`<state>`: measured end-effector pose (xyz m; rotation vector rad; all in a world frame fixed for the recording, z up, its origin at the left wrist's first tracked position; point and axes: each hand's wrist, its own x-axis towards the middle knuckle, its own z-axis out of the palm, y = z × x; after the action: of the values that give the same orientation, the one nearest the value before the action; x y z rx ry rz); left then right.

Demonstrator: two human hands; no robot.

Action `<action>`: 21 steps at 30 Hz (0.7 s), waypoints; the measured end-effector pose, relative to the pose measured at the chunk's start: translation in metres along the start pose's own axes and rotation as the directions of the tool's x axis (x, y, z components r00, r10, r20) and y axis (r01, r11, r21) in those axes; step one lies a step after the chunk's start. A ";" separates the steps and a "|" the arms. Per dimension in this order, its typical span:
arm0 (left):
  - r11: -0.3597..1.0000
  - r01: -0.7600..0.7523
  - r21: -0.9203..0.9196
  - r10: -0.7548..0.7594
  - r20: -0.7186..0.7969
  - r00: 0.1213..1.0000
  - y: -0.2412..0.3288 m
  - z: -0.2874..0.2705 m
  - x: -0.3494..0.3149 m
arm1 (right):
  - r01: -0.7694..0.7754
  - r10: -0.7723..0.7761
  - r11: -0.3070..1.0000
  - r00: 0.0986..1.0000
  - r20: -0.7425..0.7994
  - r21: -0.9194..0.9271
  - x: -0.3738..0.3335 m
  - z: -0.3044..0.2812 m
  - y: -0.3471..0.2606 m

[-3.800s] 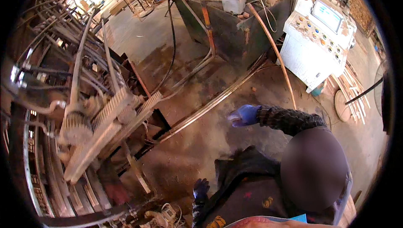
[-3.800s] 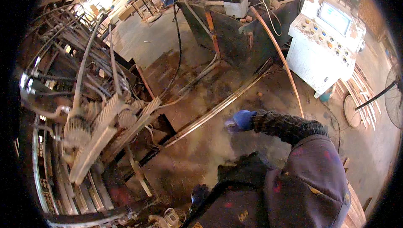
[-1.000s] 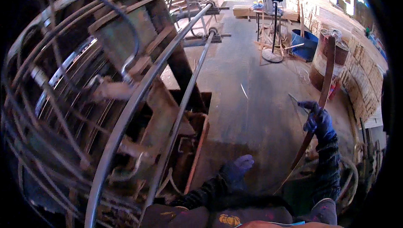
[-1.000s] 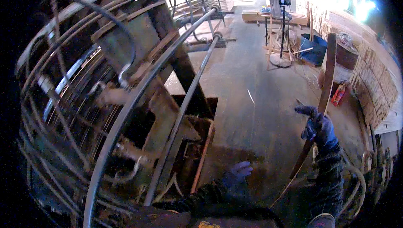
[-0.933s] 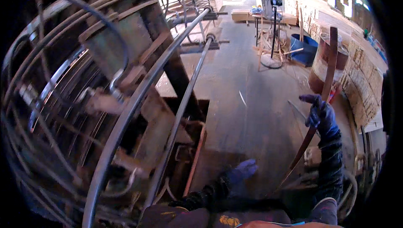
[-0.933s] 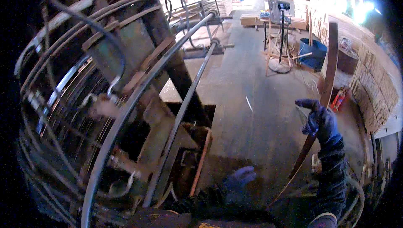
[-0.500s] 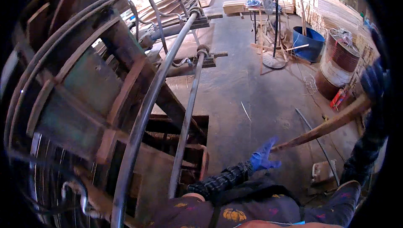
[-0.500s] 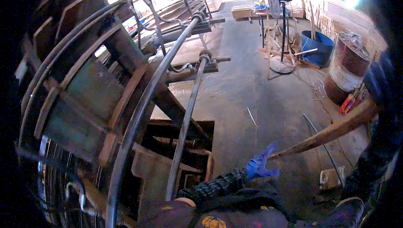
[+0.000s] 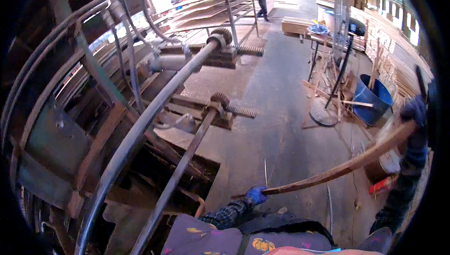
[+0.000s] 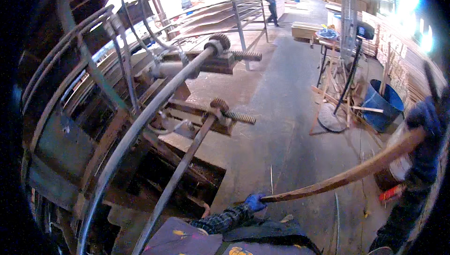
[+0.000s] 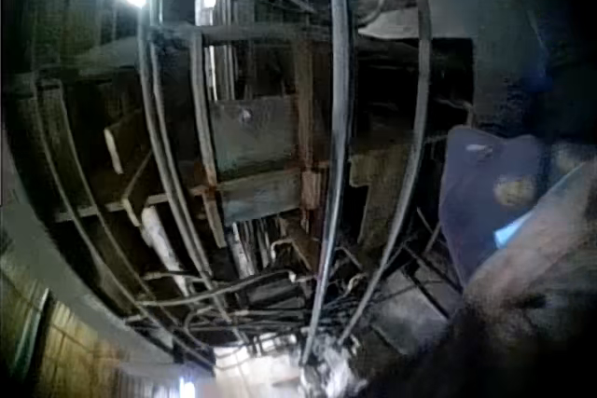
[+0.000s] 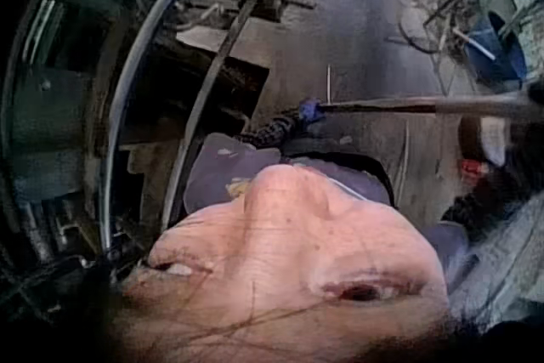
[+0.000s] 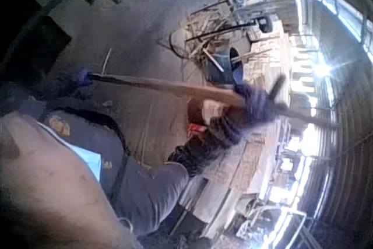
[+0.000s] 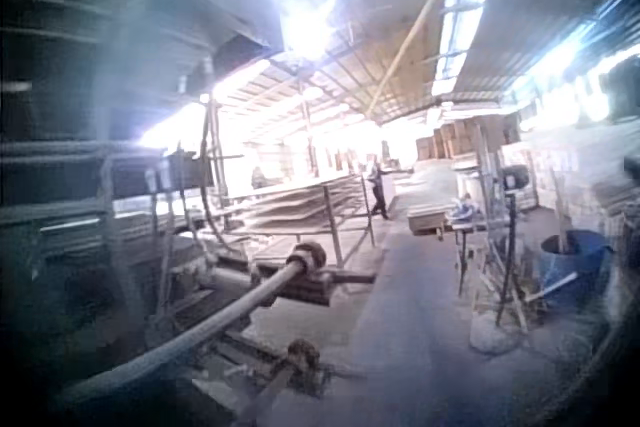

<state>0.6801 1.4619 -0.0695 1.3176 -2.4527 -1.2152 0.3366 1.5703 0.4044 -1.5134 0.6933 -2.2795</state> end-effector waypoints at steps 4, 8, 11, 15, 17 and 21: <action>0.914 0.378 -0.149 -0.370 0.075 0.926 0.009 -0.029 0.044 | -0.434 0.415 0.899 0.888 0.196 0.059 0.087 0.003 0.155; 0.896 0.104 -0.432 -0.236 -0.264 0.935 0.013 -0.036 0.137 | -0.816 0.678 0.536 0.568 0.467 0.216 0.093 0.032 0.348; 0.729 0.198 -0.655 -0.379 -0.145 0.914 0.027 -0.084 0.226 | -0.905 0.751 0.410 0.405 0.521 0.111 0.078 0.039 0.488; 0.734 0.001 -0.679 -0.376 -0.405 0.834 0.025 -0.133 0.264 | -0.909 0.823 0.399 0.414 0.389 0.124 0.127 0.083 0.599; 0.837 0.132 -0.530 -0.435 -0.501 0.748 0.028 -0.152 0.276 | -0.888 0.844 0.439 0.459 0.277 0.135 0.168 0.083 0.643; 0.785 0.297 -0.543 -0.598 -0.539 0.593 -0.017 -0.131 0.304 | -0.886 0.826 0.425 0.463 0.322 0.183 0.256 0.076 0.751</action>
<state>0.5594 1.1534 -0.0725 1.8882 -1.2805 -0.9519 0.3043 0.7983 0.2079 -0.8346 0.7441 -1.3170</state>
